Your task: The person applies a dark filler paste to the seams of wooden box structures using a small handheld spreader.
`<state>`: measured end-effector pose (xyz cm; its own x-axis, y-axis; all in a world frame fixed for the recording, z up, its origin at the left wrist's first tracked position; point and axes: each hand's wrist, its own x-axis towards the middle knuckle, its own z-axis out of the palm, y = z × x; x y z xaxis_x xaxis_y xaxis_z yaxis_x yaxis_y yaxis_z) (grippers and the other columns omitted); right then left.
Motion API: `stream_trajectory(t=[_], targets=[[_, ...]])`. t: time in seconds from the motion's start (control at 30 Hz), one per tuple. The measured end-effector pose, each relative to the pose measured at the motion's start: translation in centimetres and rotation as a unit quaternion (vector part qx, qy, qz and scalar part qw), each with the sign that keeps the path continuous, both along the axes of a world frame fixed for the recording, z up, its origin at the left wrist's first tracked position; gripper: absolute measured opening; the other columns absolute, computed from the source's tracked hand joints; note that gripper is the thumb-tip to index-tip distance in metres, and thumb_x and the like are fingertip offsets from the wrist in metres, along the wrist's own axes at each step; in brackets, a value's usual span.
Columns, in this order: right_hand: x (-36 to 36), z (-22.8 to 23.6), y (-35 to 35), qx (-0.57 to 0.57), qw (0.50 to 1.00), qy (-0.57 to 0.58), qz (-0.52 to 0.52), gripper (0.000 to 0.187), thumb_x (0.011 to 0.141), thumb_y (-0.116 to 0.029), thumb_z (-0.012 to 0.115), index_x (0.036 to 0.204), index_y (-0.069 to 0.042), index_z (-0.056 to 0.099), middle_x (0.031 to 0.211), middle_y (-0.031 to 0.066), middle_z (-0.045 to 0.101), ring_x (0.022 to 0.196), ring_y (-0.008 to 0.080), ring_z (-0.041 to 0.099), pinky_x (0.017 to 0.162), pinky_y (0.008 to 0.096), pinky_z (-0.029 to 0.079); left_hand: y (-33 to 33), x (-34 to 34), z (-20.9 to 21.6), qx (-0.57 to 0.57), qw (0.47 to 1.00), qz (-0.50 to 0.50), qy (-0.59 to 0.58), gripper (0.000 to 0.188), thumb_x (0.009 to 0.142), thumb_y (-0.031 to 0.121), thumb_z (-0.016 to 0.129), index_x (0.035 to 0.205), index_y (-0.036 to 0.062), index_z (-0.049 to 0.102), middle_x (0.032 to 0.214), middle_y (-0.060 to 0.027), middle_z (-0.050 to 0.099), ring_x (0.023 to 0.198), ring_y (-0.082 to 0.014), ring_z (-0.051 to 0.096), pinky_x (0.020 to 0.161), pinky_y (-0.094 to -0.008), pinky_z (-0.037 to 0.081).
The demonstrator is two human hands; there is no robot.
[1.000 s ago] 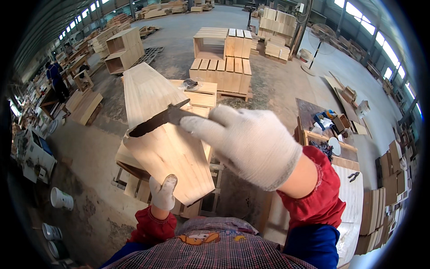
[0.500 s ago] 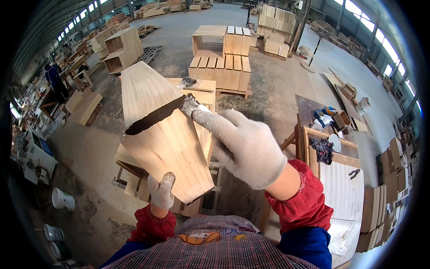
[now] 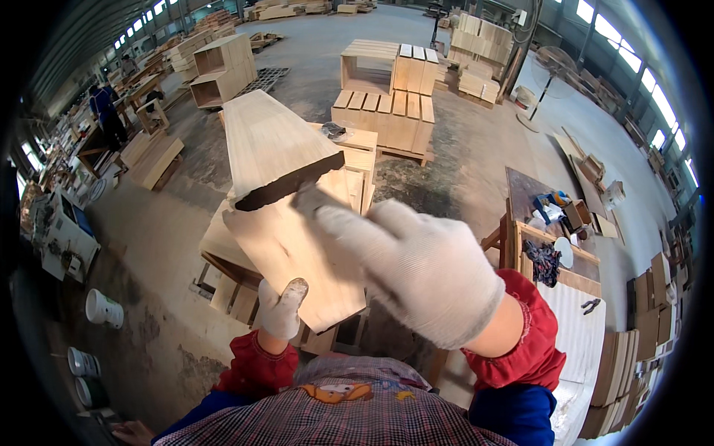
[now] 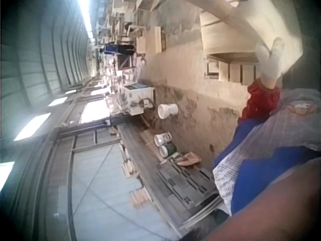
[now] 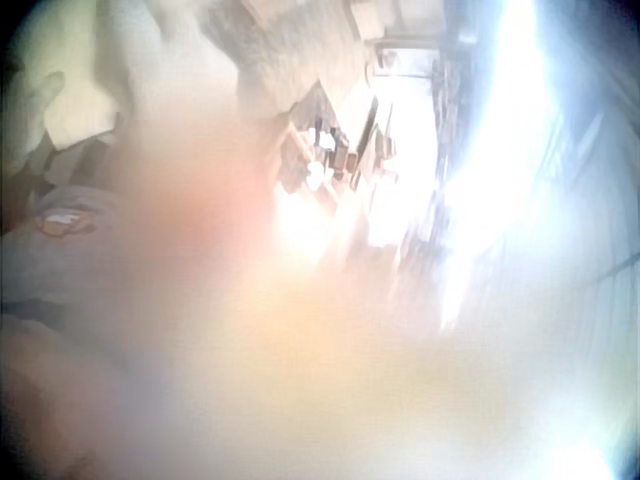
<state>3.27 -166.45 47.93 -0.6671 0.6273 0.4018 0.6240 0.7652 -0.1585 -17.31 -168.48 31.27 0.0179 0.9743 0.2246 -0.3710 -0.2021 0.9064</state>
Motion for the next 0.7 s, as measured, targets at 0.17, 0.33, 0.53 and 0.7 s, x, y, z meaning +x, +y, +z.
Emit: stream_trajectory(t=[0.17, 0.33, 0.53, 0.7], targets=[[-3.1, 1.8, -0.7, 0.056, 0.995, -0.080, 0.019, 0.056, 0.075, -0.011, 0.069, 0.129, -0.010, 0.057, 0.090, 0.0077, 0.060, 0.072, 0.0230, 0.064, 0.059, 0.0330, 0.051, -0.1, 0.1, -0.1, -0.001, 0.999, 0.027, -0.023, 0.030, 0.086, -0.001, 0.047, 0.113, -0.0087, 0.057, 0.101, -0.0101, 0.066, 0.086, -0.0174, 0.065, 0.076, -0.0301, 0.054], [-3.8, 2.7, -1.0, 0.086, 0.987, -0.137, -0.005, 0.050, 0.076, -0.013, 0.068, 0.125, -0.010, 0.059, 0.091, 0.0079, 0.062, 0.068, 0.0212, 0.065, 0.058, 0.0320, 0.052, 0.1, -0.2, -0.3, 0.018, 0.999, 0.032, 0.037, 0.028, 0.084, -0.001, 0.048, 0.109, -0.0089, 0.058, 0.093, -0.0093, 0.066, 0.078, -0.0148, 0.064, 0.070, -0.0276, 0.052], [-1.3, 3.8, 0.5, 0.138, 0.975, -0.163, -0.063, 0.045, 0.080, -0.003, 0.060, 0.124, -0.008, 0.060, 0.082, 0.0091, 0.063, 0.064, 0.0201, 0.064, 0.051, 0.0290, 0.052, -0.2, 0.4, 0.4, 0.003, 0.998, 0.070, 0.002, 0.022, 0.085, -0.001, 0.051, 0.103, -0.0086, 0.061, 0.100, -0.0115, 0.066, 0.081, -0.0160, 0.063, 0.069, -0.0293, 0.050], [3.2, 4.2, 2.8, 0.154, 0.972, -0.149, -0.099, 0.034, 0.084, -0.004, 0.060, 0.117, -0.011, 0.059, 0.078, 0.0078, 0.061, 0.065, 0.0204, 0.065, 0.053, 0.0287, 0.055, -0.3, -0.2, -0.6, 0.018, 0.996, 0.058, 0.059, 0.022, 0.086, -0.003, 0.051, 0.105, -0.0092, 0.061, 0.111, -0.0173, 0.063, 0.089, -0.0211, 0.063, 0.074, -0.0312, 0.051]])
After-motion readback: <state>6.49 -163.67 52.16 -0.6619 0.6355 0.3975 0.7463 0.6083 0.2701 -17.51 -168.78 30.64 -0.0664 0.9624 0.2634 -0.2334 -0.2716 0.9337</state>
